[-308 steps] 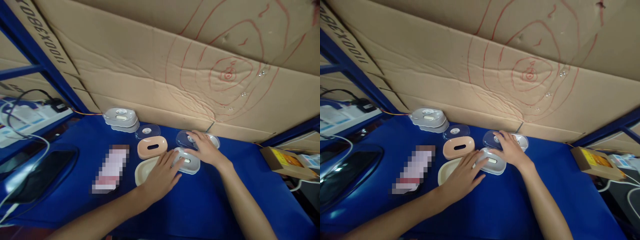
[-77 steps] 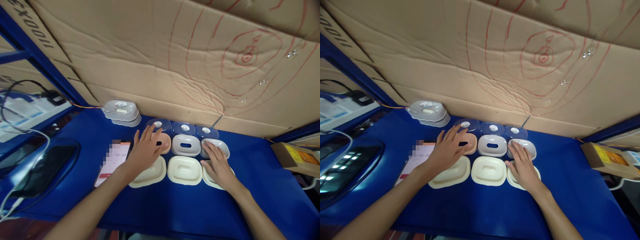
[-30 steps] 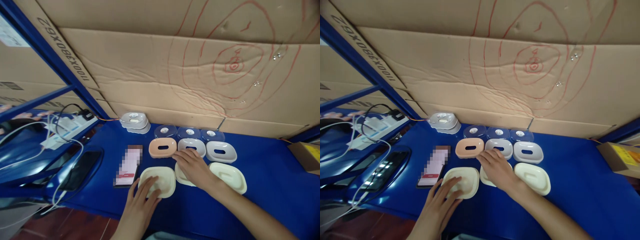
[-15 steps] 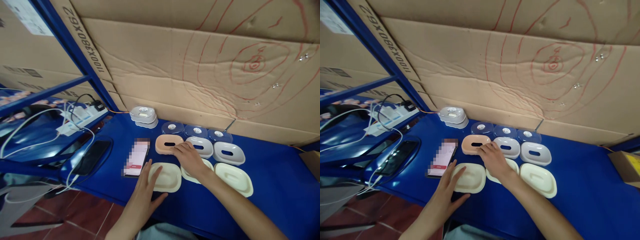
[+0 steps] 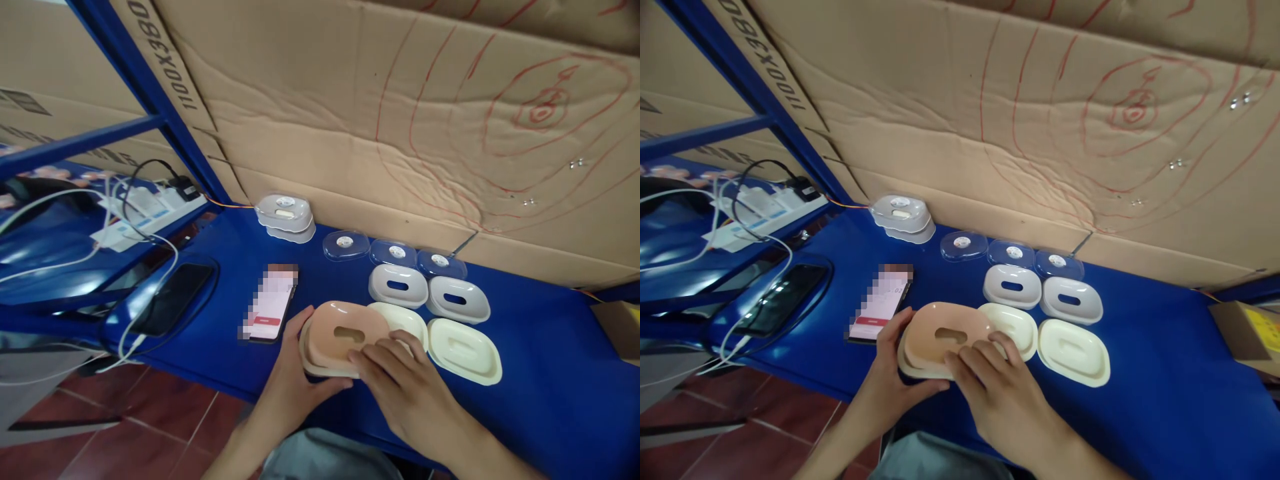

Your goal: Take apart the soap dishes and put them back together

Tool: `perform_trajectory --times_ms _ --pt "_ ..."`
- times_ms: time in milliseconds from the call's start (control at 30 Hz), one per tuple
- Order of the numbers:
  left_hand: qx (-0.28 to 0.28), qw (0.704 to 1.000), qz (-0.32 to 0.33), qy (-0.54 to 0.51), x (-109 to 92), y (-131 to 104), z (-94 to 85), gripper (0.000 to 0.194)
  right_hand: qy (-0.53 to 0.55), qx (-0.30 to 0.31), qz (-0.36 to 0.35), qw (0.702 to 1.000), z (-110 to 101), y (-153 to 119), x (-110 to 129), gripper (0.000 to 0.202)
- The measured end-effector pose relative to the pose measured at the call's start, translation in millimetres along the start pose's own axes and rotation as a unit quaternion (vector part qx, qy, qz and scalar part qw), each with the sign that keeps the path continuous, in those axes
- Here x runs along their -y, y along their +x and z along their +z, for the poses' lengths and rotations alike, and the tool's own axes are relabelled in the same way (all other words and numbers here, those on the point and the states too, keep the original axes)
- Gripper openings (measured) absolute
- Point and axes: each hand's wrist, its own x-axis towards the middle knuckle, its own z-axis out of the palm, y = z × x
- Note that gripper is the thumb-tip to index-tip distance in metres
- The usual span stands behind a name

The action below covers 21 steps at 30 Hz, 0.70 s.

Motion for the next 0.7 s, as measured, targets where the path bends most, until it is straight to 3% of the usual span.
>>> perform_trajectory --times_ms 133,233,400,467,567,633,700 --pt "-0.028 0.997 0.0 -0.073 0 0 9.3 0.118 -0.004 0.018 0.001 1.0 0 -3 3 0.035" --pt "-0.002 0.977 -0.042 -0.209 -6 3 13.2 0.121 0.007 0.048 0.0 0.999 3 -6 -2 0.039" --pt "0.091 0.862 -0.178 -0.466 -32 20 16.9 0.128 0.01 0.018 -0.031 0.999 11 -13 -18 0.053" --pt "0.081 0.809 -0.236 -0.532 -42 32 17.5 0.11 0.003 0.017 -0.025 1.0 15 -15 -25 0.056" --pt "0.097 0.747 -0.301 -0.585 -50 52 18.3 0.059 -0.007 0.025 -0.02 0.999 20 -18 -33 0.057" --pt "0.132 0.727 -0.315 -0.596 -51 62 18.5 0.03 -0.011 0.031 -0.018 0.999 22 -20 -36 0.058" --pt "0.158 0.718 -0.311 -0.602 -49 67 17.0 0.02 -0.008 0.039 -0.015 0.999 19 -20 -36 0.058"
